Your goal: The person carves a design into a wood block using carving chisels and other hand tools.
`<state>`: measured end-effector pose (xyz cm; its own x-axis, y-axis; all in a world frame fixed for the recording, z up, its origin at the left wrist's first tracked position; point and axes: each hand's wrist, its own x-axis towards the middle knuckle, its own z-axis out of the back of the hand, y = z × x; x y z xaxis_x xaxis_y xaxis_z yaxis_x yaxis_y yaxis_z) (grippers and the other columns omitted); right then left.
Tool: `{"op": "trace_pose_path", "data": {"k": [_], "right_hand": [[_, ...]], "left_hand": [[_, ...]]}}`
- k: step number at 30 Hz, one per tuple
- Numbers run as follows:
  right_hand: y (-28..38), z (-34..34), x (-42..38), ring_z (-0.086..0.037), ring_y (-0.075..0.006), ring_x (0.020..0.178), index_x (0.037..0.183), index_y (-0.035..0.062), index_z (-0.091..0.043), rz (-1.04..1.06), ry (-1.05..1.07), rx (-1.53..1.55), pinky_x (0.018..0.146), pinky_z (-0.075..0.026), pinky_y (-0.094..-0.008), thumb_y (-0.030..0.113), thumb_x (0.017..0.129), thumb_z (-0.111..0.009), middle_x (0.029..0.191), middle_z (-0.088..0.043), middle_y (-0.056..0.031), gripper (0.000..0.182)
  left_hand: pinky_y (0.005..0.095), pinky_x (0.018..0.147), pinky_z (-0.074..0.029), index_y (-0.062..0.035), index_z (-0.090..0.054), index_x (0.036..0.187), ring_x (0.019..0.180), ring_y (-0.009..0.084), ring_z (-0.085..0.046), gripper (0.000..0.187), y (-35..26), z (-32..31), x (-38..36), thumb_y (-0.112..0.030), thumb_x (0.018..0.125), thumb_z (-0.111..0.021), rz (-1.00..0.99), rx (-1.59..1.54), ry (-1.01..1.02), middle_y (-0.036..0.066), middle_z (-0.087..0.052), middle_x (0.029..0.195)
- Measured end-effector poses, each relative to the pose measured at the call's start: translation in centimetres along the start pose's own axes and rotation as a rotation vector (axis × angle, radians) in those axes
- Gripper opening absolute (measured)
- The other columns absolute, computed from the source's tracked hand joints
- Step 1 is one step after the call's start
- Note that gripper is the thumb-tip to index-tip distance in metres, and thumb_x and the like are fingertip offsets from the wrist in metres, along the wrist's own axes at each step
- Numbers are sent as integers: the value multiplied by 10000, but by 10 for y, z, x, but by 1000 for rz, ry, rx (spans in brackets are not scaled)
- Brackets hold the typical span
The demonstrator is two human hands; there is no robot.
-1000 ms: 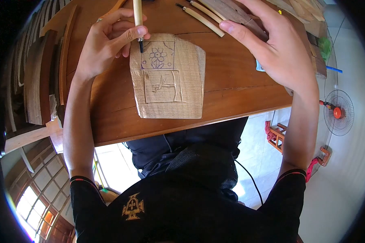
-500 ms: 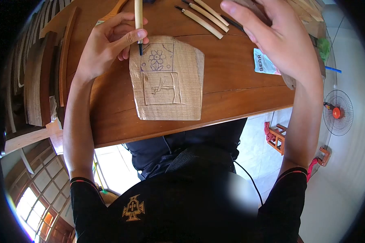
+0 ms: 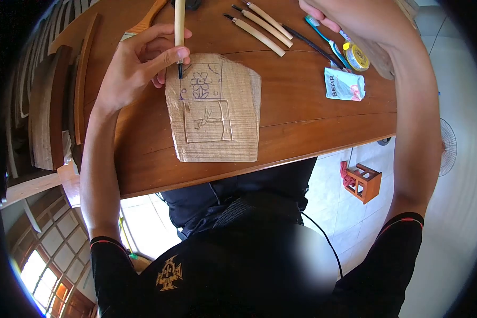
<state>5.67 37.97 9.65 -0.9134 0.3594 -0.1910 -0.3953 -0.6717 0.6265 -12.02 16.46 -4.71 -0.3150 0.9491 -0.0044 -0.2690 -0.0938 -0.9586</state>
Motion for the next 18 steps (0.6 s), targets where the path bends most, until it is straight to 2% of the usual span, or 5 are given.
{"op": "trace_pose_path", "data": {"k": [2,3,6,10,18], "right_hand": [[-12,7,9,-561,-51,596,1504,10,-496,9,122,-146,483,-464,-187,129,1014,-651,836,-674,-39,528],[7,4,12,-544,-48,563,1503,-6,-490,-169,76,-137,457,-447,-161,123,1018,-645,814,-651,-19,525],[-7,8,12,-537,-55,538,1499,-9,-492,-12,-66,100,448,-457,-168,120,1020,-638,818,-665,-36,517],[-10,14,11,-531,-51,523,1510,-1,-473,14,126,-56,431,-454,-180,107,1022,-620,822,-688,-78,522],[-3,4,5,-542,-70,555,1499,17,-510,-57,28,46,472,-451,-204,134,1019,-648,772,-645,-30,513]], "left_hand": [[198,542,-441,-52,-674,1294,624,26,-555,370,-1,0,0,-256,990,-728,3,37,-5,33,-760,926],[199,542,-440,-52,-674,1296,632,27,-560,373,-1,0,0,-257,989,-729,0,39,-1,31,-758,921],[201,540,-436,-51,-672,1301,652,27,-577,382,-1,-1,0,-259,987,-733,-6,31,7,26,-752,905],[204,541,-438,-49,-672,1309,651,32,-575,401,-2,0,1,-263,977,-743,-17,26,22,25,-747,892],[218,528,-445,-52,-679,1317,614,45,-557,422,0,-2,0,-287,973,-745,-30,36,21,30,-749,886]]}}
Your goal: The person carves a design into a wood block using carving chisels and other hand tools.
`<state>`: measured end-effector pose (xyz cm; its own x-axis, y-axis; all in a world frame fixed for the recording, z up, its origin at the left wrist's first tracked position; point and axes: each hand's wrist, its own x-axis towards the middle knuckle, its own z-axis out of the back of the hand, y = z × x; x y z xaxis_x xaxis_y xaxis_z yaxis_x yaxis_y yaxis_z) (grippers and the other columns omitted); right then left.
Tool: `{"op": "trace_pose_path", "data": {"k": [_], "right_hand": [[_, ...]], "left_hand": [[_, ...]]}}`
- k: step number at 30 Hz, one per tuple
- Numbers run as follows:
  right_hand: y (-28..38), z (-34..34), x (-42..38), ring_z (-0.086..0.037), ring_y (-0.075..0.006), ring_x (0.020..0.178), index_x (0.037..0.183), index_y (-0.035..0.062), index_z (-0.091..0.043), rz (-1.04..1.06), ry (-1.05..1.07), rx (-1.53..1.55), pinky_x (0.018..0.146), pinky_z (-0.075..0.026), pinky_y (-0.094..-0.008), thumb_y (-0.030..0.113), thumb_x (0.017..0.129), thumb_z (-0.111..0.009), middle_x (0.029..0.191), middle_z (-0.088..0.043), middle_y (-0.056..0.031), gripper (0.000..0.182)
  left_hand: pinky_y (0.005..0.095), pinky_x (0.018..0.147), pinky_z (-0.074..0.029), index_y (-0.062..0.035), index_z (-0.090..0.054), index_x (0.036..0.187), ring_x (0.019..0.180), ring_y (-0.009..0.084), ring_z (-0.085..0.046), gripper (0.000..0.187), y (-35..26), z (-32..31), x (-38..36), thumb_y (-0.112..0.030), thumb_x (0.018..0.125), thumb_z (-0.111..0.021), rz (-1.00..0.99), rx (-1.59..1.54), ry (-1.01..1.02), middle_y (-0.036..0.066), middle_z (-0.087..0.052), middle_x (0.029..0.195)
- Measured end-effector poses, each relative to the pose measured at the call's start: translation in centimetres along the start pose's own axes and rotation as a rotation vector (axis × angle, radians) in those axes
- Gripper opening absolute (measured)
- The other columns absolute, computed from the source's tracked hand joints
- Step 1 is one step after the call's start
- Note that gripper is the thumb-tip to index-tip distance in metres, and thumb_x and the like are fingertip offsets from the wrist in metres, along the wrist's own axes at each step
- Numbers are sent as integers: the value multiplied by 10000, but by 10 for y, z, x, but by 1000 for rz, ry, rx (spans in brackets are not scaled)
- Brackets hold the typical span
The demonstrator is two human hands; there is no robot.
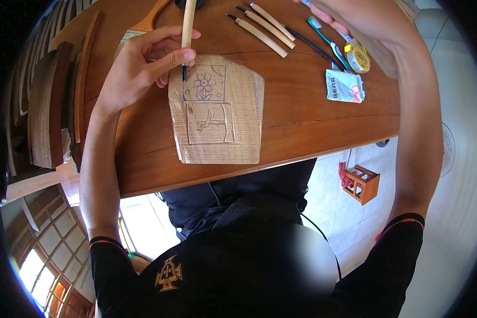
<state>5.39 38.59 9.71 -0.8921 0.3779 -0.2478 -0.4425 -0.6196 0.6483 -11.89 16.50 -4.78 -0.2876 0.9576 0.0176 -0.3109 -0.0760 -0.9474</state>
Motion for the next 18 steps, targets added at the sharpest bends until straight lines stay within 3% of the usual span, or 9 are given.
{"op": "trace_pose_path", "data": {"k": [2,9,12,13,16,18], "right_hand": [[-11,7,6,-553,-73,574,1499,14,-510,3,131,-110,480,-453,-209,129,1020,-646,766,-636,-21,511],[-5,-2,-1,-537,-78,576,1510,44,-501,-10,38,-121,503,-480,-198,146,1008,-653,837,-684,-61,535],[-10,3,6,-554,-66,598,1510,34,-499,-233,84,-138,511,-486,-206,132,1008,-658,865,-694,-63,536],[-15,2,2,-573,-55,619,1515,28,-491,-61,102,-144,519,-490,-205,128,1012,-660,884,-703,-62,540],[-21,1,3,-578,-48,627,1521,28,-485,-89,-33,-44,525,-480,-209,133,1016,-661,886,-700,-54,544],[-22,1,2,-565,-48,605,1527,28,-477,-58,63,-89,519,-465,-209,135,1020,-655,850,-682,-39,548]], "left_hand": [[217,521,-440,-55,-679,1319,613,44,-561,416,0,1,1,-283,977,-742,-3,-11,12,31,-750,880],[225,515,-435,-72,-686,1323,595,47,-553,438,-1,-1,-1,-320,968,-750,1,23,-3,15,-743,849],[228,514,-433,-80,-688,1332,594,47,-548,457,1,-2,-3,-340,963,-754,6,28,-15,6,-731,827],[229,514,-432,-82,-687,1337,595,46,-548,462,-1,-2,-3,-344,962,-754,7,50,-17,3,-726,820],[233,515,-432,-89,-687,1348,596,45,-547,471,2,-3,-1,-351,962,-753,-26,93,-25,-3,-717,808],[236,516,-434,-94,-685,1354,592,47,-545,469,3,-3,-3,-347,965,-750,-34,118,-36,-9,-711,791]]}}
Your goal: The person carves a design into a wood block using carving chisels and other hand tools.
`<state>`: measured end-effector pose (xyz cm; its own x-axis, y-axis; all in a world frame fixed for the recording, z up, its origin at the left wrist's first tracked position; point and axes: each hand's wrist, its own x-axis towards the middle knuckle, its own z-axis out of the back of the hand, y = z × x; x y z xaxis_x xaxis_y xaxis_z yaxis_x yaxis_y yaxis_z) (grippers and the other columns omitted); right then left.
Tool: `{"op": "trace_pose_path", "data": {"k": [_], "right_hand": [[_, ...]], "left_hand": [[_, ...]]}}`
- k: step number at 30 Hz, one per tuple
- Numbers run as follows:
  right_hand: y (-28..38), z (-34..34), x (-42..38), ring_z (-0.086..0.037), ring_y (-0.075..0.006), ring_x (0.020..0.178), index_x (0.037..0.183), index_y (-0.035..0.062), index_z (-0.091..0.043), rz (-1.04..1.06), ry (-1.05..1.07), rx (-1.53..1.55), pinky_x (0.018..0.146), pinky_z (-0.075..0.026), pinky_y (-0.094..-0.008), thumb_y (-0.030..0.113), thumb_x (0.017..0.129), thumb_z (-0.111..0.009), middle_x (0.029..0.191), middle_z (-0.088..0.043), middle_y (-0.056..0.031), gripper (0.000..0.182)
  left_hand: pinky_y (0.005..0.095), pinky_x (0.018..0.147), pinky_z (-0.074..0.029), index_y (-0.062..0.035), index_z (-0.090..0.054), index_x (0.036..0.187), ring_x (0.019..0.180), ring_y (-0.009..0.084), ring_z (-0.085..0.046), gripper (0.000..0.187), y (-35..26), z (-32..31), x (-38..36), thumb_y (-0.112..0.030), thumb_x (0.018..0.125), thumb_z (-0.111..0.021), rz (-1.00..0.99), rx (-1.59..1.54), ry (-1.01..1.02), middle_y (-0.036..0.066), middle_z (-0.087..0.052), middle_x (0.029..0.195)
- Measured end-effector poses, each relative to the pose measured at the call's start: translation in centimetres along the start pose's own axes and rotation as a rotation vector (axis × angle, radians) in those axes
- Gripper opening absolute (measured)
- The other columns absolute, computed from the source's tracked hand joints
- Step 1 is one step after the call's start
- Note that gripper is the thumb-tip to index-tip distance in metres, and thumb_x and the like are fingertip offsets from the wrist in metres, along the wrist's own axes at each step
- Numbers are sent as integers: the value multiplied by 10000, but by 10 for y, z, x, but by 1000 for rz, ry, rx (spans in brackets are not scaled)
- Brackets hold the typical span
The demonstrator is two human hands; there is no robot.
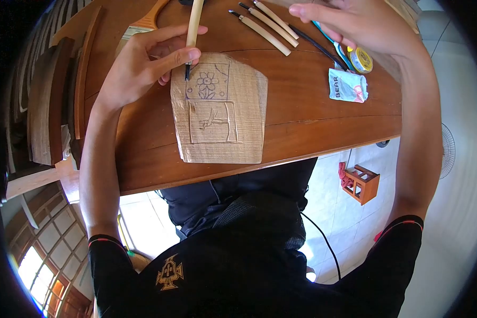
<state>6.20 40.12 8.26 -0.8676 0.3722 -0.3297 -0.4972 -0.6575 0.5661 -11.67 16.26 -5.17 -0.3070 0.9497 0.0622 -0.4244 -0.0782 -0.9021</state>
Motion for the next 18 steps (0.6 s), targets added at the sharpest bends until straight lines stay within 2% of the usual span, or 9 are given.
{"op": "trace_pose_path", "data": {"k": [2,5,8,10,11,13,16,18], "right_hand": [[7,1,-5,-554,-49,590,1530,29,-474,-44,22,8,514,-455,-212,140,1023,-653,816,-665,-25,549],[26,-2,-11,-543,-49,568,1531,36,-476,-133,-19,39,501,-450,-215,149,1025,-651,776,-647,-9,547],[8,-8,-9,-538,-51,534,1534,52,-477,-92,-66,-15,476,-451,-208,155,1029,-646,762,-646,-2,543],[4,-6,-5,-541,-53,522,1537,62,-477,-100,-120,12,474,-455,-207,160,1030,-644,765,-652,-2,543],[5,-7,-5,-541,-51,516,1540,64,-472,-104,-68,-23,472,-455,-204,157,1030,-642,764,-652,-2,545],[7,-6,-8,-541,-46,504,1546,69,-463,-122,32,-95,469,-455,-196,151,1031,-638,762,-652,-2,551],[0,-6,-8,-542,-44,505,1537,57,-474,-89,-130,-13,455,-444,-201,154,1025,-649,761,-651,-1,549],[3,-6,-7,-532,-48,486,1533,50,-476,-98,-6,-127,430,-432,-199,151,1026,-646,748,-651,1,544]], "left_hand": [[240,517,-436,-100,-683,1361,586,53,-541,462,-3,-2,0,-337,969,-746,8,18,-9,-17,-704,760],[240,519,-443,-97,-683,1359,572,54,-543,448,-3,-2,-1,-312,971,-746,46,-12,12,12,-713,919],[235,520,-448,-81,-690,1340,579,51,-558,429,8,-2,3,-287,969,-751,-95,104,-40,43,-660,1133],[231,522,-452,-70,-696,1322,597,47,-570,413,6,-1,3,-272,967,-755,-61,24,5,48,-609,1213],[229,523,-455,-65,-699,1313,607,46,-576,404,5,1,3,-265,966,-757,-45,-12,29,51,-584,1253],[229,527,-463,-65,-703,1303,623,47,-580,392,5,-1,3,-257,966,-756,-28,-55,15,46,-595,1224],[228,536,-479,-67,-702,1302,643,47,-586,384,3,-1,3,-248,967,-755,-10,-70,27,40,-598,1203],[227,541,-488,-68,-699,1306,651,47,-589,385,3,0,1,-245,968,-753,13,-71,35,38,-597,1195]]}}
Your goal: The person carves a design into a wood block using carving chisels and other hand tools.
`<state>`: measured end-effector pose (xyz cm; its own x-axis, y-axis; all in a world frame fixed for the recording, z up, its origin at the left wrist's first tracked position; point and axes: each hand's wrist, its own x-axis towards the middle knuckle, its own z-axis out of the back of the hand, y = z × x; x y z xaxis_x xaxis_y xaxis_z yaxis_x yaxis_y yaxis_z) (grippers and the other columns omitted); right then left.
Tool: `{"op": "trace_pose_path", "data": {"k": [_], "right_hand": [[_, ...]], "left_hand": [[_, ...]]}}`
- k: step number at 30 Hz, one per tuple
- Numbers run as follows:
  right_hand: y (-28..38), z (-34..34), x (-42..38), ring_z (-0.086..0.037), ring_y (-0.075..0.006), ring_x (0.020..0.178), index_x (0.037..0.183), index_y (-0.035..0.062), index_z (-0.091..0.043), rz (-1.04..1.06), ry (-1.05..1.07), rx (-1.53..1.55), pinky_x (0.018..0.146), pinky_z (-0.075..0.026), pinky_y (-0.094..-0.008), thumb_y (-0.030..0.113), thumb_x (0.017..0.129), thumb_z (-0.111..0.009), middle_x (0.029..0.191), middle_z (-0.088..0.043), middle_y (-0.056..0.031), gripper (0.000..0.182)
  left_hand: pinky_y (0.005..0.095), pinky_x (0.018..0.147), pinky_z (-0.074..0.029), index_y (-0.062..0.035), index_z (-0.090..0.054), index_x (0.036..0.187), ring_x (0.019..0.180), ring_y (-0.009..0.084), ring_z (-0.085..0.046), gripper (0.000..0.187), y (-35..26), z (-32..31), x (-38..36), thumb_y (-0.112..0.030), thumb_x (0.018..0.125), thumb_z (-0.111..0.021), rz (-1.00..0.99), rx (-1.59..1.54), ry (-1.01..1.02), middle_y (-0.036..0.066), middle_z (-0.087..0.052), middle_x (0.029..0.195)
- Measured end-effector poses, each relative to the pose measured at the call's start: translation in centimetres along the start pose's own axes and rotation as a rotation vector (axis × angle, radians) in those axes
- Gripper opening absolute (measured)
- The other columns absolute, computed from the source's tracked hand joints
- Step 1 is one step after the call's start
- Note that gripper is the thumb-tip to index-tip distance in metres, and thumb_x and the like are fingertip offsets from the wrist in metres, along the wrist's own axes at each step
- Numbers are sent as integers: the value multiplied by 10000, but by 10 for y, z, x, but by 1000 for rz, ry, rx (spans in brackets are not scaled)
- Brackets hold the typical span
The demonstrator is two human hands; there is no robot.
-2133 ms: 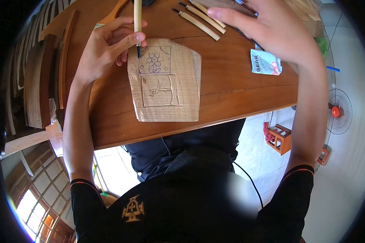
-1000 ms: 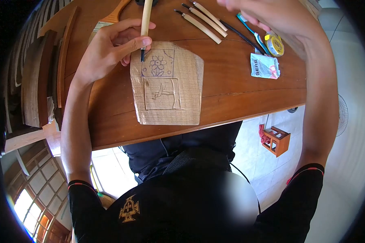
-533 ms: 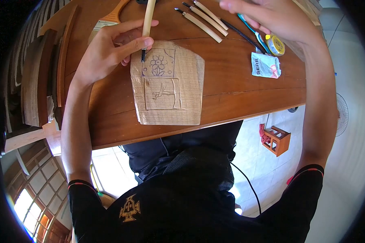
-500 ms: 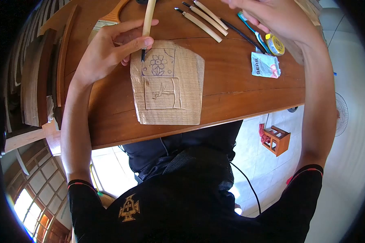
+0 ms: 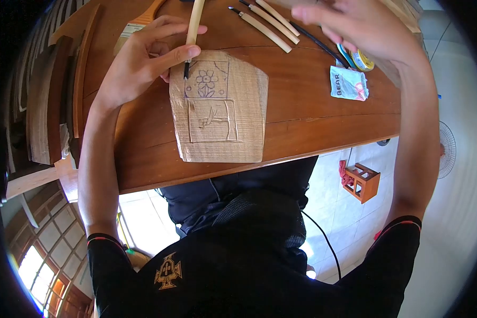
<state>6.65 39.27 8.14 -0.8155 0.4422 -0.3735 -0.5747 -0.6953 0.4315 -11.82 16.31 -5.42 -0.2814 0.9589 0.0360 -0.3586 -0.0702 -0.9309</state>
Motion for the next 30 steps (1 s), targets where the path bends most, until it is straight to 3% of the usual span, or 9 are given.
{"op": "trace_pose_path", "data": {"k": [4,7,10,13,16,22,23,26,30], "right_hand": [[9,-6,-1,-529,-56,467,1524,41,-482,-69,-156,201,414,-442,-204,163,1027,-646,702,-649,1,537],[18,5,2,-535,-56,465,1524,47,-483,-157,100,-92,422,-461,-192,171,1031,-639,683,-650,-4,531],[-8,-4,5,-528,-55,453,1519,51,-490,49,-90,59,412,-458,-191,177,1032,-637,696,-660,-13,524],[-14,-2,7,-519,-54,445,1523,53,-483,167,23,-24,392,-443,-188,179,1040,-622,706,-659,-17,519],[-5,-1,4,-506,-51,443,1520,57,-488,-16,43,19,390,-439,-195,199,1036,-633,691,-647,-14,525],[1,-3,-4,-507,-53,470,1515,59,-497,-17,56,23,423,-456,-186,218,1016,-665,730,-654,-16,550],[-12,-7,0,-530,-55,517,1513,59,-500,93,55,140,439,-468,-179,206,1015,-663,780,-660,-23,544],[-7,-4,-1,-539,-56,558,1510,58,-504,-45,-83,122,474,-484,-181,182,1010,-669,829,-665,-29,542],[-10,-6,-1,-562,-51,584,1509,46,-504,14,41,102,490,-499,-187,151,1014,-659,852,-669,-36,529]], "left_hand": [[228,544,-497,-69,-695,1313,661,51,-598,392,2,-2,2,-245,968,-753,-3,-14,4,35,-593,1184],[229,545,-502,-69,-693,1317,665,55,-605,397,4,-1,1,-246,966,-754,-25,-7,6,34,-592,1186],[228,545,-503,-66,-692,1315,666,55,-606,398,1,-1,3,-245,965,-755,-17,4,17,36,-593,1186],[229,542,-494,-60,-693,1308,661,51,-600,395,1,-1,0,-244,964,-756,-26,36,10,37,-596,1182],[231,540,-481,-54,-694,1302,653,47,-593,394,1,-1,0,-245,963,-757,-34,32,14,37,-598,1180],[235,544,-469,-46,-695,1298,640,46,-571,392,1,0,1,-244,965,-756,-35,23,31,28,-594,1164],[236,546,-468,-44,-695,1297,639,46,-566,391,0,0,1,-243,966,-755,-35,26,35,26,-593,1160],[236,548,-459,-42,-695,1298,644,43,-550,389,-4,-2,0,-238,967,-754,-24,42,16,20,-589,1150],[228,553,-448,-44,-696,1304,644,36,-533,395,1,-3,2,-235,964,-758,-55,56,25,13,-589,1145]]}}
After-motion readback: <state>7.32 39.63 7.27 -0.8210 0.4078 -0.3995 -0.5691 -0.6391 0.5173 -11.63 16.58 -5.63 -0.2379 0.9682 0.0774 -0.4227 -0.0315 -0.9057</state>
